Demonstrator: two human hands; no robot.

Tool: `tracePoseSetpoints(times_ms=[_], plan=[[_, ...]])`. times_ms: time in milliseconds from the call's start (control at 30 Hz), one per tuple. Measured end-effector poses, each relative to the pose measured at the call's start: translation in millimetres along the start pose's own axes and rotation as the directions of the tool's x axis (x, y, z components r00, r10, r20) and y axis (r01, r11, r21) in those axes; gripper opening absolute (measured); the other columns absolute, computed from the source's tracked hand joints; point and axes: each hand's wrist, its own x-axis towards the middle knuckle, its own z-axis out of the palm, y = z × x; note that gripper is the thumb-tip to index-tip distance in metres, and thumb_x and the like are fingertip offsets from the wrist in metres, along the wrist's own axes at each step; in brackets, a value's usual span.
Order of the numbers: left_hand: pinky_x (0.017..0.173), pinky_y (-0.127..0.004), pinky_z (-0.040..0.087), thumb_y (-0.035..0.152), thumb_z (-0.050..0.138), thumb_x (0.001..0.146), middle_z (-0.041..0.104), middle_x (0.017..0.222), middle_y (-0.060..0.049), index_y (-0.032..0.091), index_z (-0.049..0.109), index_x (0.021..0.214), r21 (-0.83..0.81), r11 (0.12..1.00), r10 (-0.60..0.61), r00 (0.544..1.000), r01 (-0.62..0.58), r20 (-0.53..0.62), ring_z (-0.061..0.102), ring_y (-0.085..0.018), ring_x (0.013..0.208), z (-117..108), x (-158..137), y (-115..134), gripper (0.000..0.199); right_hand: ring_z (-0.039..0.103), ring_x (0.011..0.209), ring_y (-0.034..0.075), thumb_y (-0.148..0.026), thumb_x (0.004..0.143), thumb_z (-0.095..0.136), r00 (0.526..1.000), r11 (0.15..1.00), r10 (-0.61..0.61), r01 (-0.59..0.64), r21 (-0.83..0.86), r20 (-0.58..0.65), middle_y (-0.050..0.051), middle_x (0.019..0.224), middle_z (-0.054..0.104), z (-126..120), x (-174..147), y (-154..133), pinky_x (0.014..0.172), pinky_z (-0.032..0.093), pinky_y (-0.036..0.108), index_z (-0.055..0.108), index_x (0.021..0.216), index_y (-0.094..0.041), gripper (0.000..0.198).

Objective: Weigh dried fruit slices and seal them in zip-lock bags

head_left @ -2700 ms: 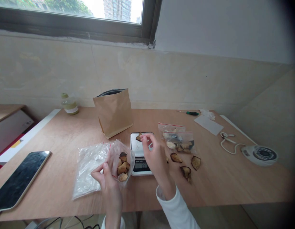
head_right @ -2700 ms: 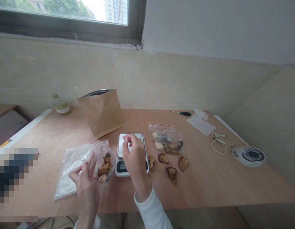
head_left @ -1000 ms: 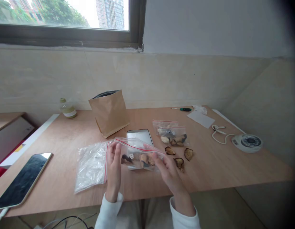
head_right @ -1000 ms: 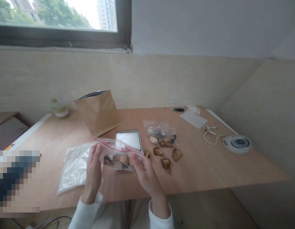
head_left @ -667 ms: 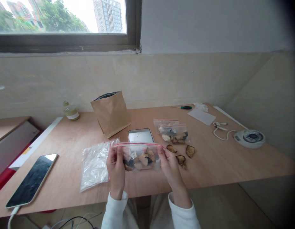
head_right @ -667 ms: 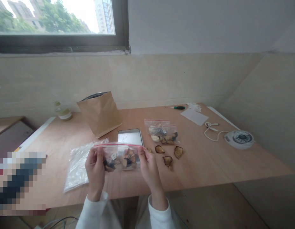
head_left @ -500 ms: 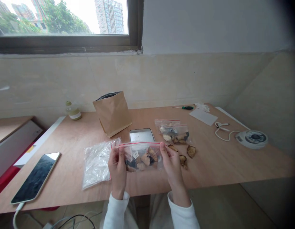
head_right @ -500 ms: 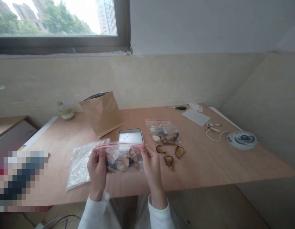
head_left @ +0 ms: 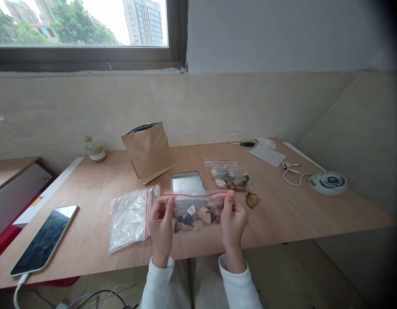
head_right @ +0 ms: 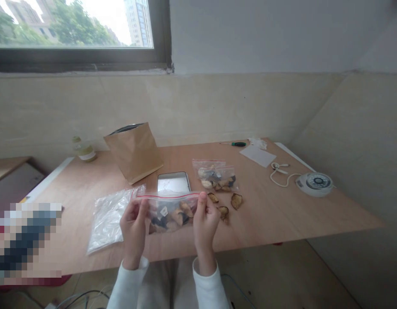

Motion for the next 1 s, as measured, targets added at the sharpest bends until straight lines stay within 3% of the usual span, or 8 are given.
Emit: tracePoseSetpoints(times_ms=[133, 233, 400, 500, 567, 700, 767, 1000], plan=[[0.058, -0.02, 0.047, 0.043, 0.071, 0.077, 0.064, 0.071, 0.001, 0.017, 0.067, 0.077, -0.087, 0.995, -0.047, 0.997, 0.042, -0.057, 0.058, -0.01, 0.062, -3, 1, -4, 0.026, 0.06, 0.058, 0.018, -0.06, 0.093, 0.039, 0.967, 0.994, -0.101, 0.108, -0.017, 0.235, 0.006, 0.063, 0.069, -11, 9, 9, 0.057, 0.044, 0.026, 0.071, 0.07, -0.016, 0.059], [0.056, -0.019, 0.047, 0.045, 0.07, 0.077, 0.061, 0.069, 0.002, 0.018, 0.067, 0.079, -0.192, 0.977, -0.116, 0.989, 0.096, -0.094, 0.056, -0.009, 0.059, -4, 3, -11, 0.028, 0.066, 0.065, 0.021, -0.058, 0.092, 0.043, 0.923, 0.992, -0.101, 0.12, -0.027, 0.371, 0.006, 0.075, 0.075, -17, 15, 13, 0.06, 0.049, 0.027, 0.076, 0.085, -0.018, 0.051], [0.035, -0.015, 0.02, 0.049, 0.072, 0.074, 0.037, 0.049, 0.009, 0.017, 0.067, 0.08, -0.246, 0.957, -0.201, 0.962, 0.153, -0.184, 0.026, -0.002, 0.038, -4, 3, -16, 0.034, 0.072, 0.08, 0.024, -0.053, 0.087, 0.057, 0.819, 0.996, -0.025, -0.029, 0.086, 0.574, 0.007, 0.089, 0.077, -19, 18, 18, 0.073, 0.055, 0.032, 0.075, 0.094, -0.021, 0.038], [0.034, -0.015, 0.016, 0.051, 0.071, 0.074, 0.032, 0.047, 0.01, 0.016, 0.066, 0.078, -0.248, 0.96, -0.187, 0.959, 0.132, -0.213, 0.022, -0.002, 0.038, -5, 3, -16, 0.036, 0.072, 0.089, 0.025, -0.052, 0.086, 0.06, 0.773, 0.977, 0.003, -0.139, 0.165, 0.635, 0.008, 0.095, 0.077, -17, 19, 21, 0.08, 0.056, 0.035, 0.073, 0.098, -0.02, 0.036], [0.033, -0.015, 0.019, 0.05, 0.07, 0.075, 0.034, 0.047, 0.01, 0.016, 0.066, 0.078, -0.262, 0.958, -0.177, 0.961, 0.119, -0.211, 0.025, -0.002, 0.038, -6, 4, -15, 0.035, 0.072, 0.092, 0.025, -0.052, 0.086, 0.059, 0.783, 0.969, 0.005, -0.157, 0.19, 0.623, 0.008, 0.099, 0.076, -15, 18, 22, 0.083, 0.056, 0.035, 0.073, 0.099, -0.021, 0.037], [0.049, -0.016, 0.045, 0.042, 0.071, 0.076, 0.061, 0.066, 0.003, 0.016, 0.068, 0.081, -0.307, 0.946, -0.167, 0.971, 0.107, -0.174, 0.056, -0.007, 0.054, -9, 6, -17, 0.027, 0.071, 0.091, 0.023, -0.05, 0.089, 0.055, 0.838, 0.972, -0.017, -0.114, 0.206, 0.545, 0.007, 0.099, 0.076, -11, 16, 22, 0.082, 0.055, 0.034, 0.071, 0.099, -0.021, 0.035], [0.056, -0.02, 0.052, 0.041, 0.07, 0.077, 0.067, 0.075, 0.0, 0.016, 0.068, 0.084, -0.315, 0.943, -0.164, 0.976, 0.113, -0.142, 0.064, -0.011, 0.062, -12, 7, -18, 0.026, 0.071, 0.086, 0.022, -0.048, 0.088, 0.057, 0.878, 0.971, -0.003, -0.112, 0.211, 0.478, 0.006, 0.094, 0.076, -9, 14, 22, 0.078, 0.056, 0.033, 0.069, 0.098, -0.02, 0.032], [0.053, -0.024, 0.054, 0.04, 0.071, 0.075, 0.068, 0.074, 0.002, 0.018, 0.064, 0.087, -0.242, 0.962, -0.143, 0.988, 0.124, -0.06, 0.066, -0.014, 0.057, -21, 11, -25, 0.025, 0.07, 0.075, 0.019, -0.045, 0.083, 0.064, 0.944, 0.952, 0.039, -0.135, 0.273, 0.328, 0.005, 0.085, 0.074, -6, 9, 25, 0.072, 0.054, 0.031, 0.067, 0.09, -0.018, 0.028]])
